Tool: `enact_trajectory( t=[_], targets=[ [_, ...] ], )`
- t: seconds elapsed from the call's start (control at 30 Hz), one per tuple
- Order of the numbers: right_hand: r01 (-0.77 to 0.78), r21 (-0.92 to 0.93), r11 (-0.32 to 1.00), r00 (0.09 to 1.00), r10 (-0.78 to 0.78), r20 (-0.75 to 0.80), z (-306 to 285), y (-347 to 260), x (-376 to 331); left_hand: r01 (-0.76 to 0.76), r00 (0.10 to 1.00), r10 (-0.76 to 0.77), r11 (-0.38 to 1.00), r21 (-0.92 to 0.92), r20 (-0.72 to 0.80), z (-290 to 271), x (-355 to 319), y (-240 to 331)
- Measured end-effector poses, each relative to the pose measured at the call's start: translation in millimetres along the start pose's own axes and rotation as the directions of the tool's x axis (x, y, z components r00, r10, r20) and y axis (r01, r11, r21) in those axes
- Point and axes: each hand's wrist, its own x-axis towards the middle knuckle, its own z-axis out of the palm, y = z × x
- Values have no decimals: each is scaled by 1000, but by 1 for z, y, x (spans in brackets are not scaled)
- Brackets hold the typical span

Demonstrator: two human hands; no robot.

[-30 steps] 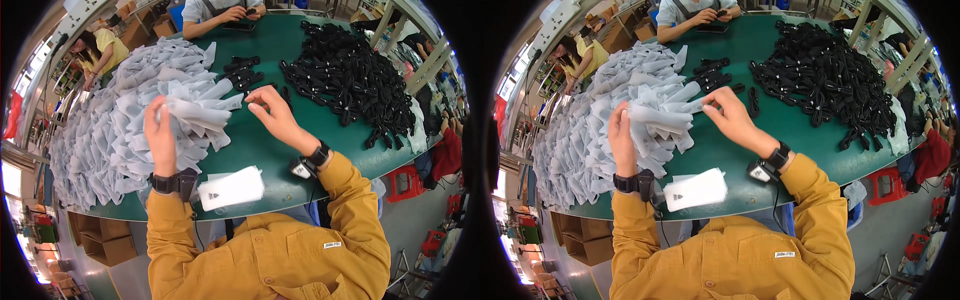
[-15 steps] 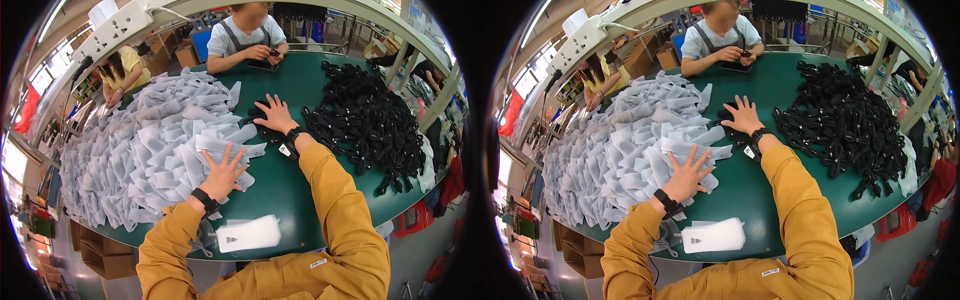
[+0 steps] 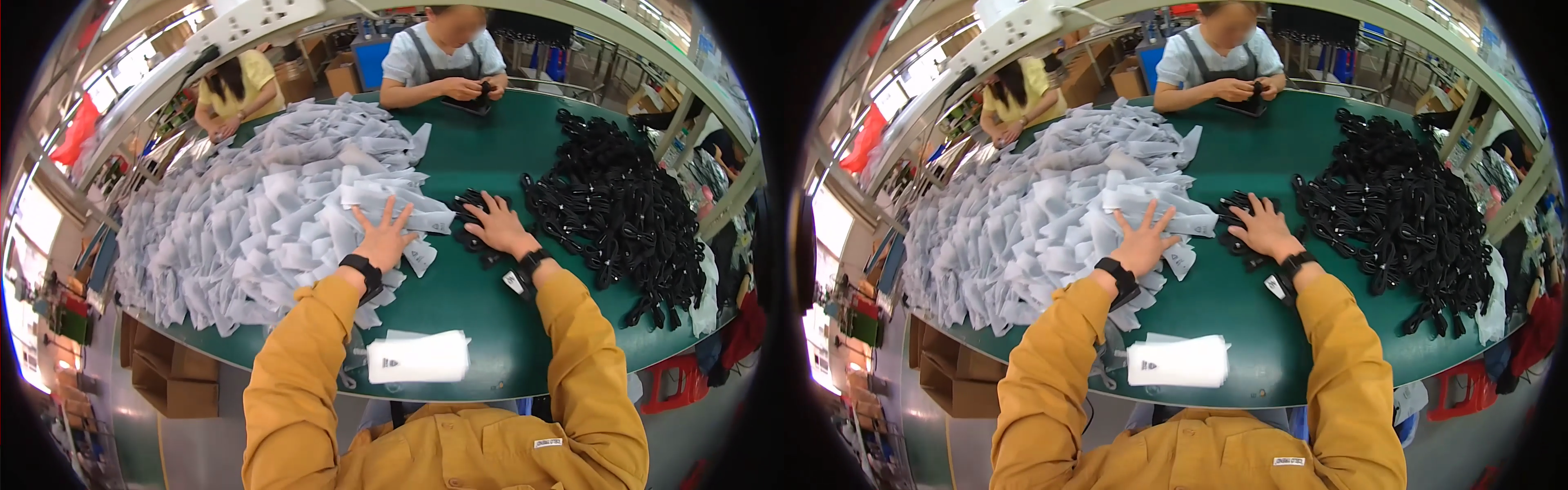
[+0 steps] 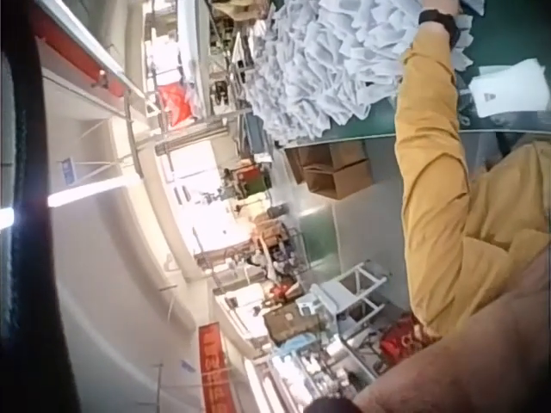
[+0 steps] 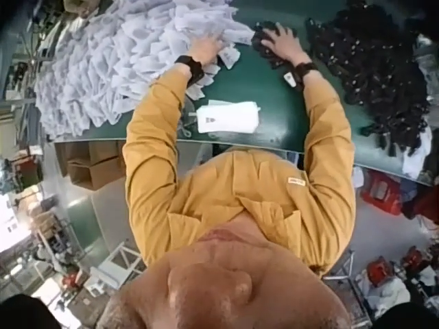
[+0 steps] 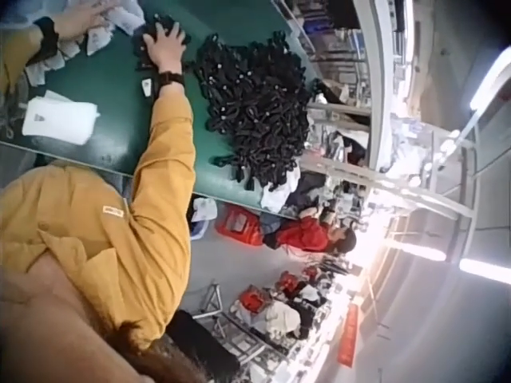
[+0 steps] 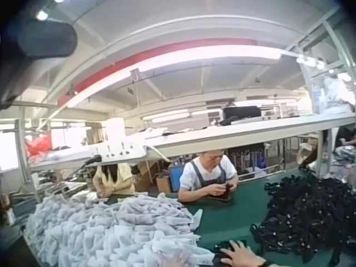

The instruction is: The person picks up a cable from a pile, slides it into a plastic sleeve, and sets the packaged item aside on the table, repeating the process for several cables.

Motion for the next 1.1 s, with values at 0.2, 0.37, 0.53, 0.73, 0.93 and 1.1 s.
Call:
enact_trajectory(
  t=[0.2, 0.37, 0.53, 0.73, 0.93, 1.1],
  targets=[
    [46, -118, 992, 999, -45, 17, -1, -14, -83, -83, 969, 30, 975, -208, -246, -41, -99, 29],
    [147, -86, 985, 980, -157, -125, -21, -10, -128, 243, 871, -391, 869, -430, -298, -23, -225, 29],
    [97, 25, 995, 987, -93, -132, -49, -35, -175, 408, 789, -589, 717, -565, -178, 15, -280, 46],
    [13, -30, 999, 983, -18, -182, -33, -59, -220, 335, 795, -543, 765, -550, -272, 29, -268, 45],
    [-113, 228, 967, 917, 189, -351, -18, -58, -257, 303, 803, -521, 775, -555, -288, 25, -270, 44],
    [-208, 297, 932, 807, 335, -486, 2, -39, -270, 408, 806, -574, 716, -566, -144, 14, -266, 45]
  ],
)
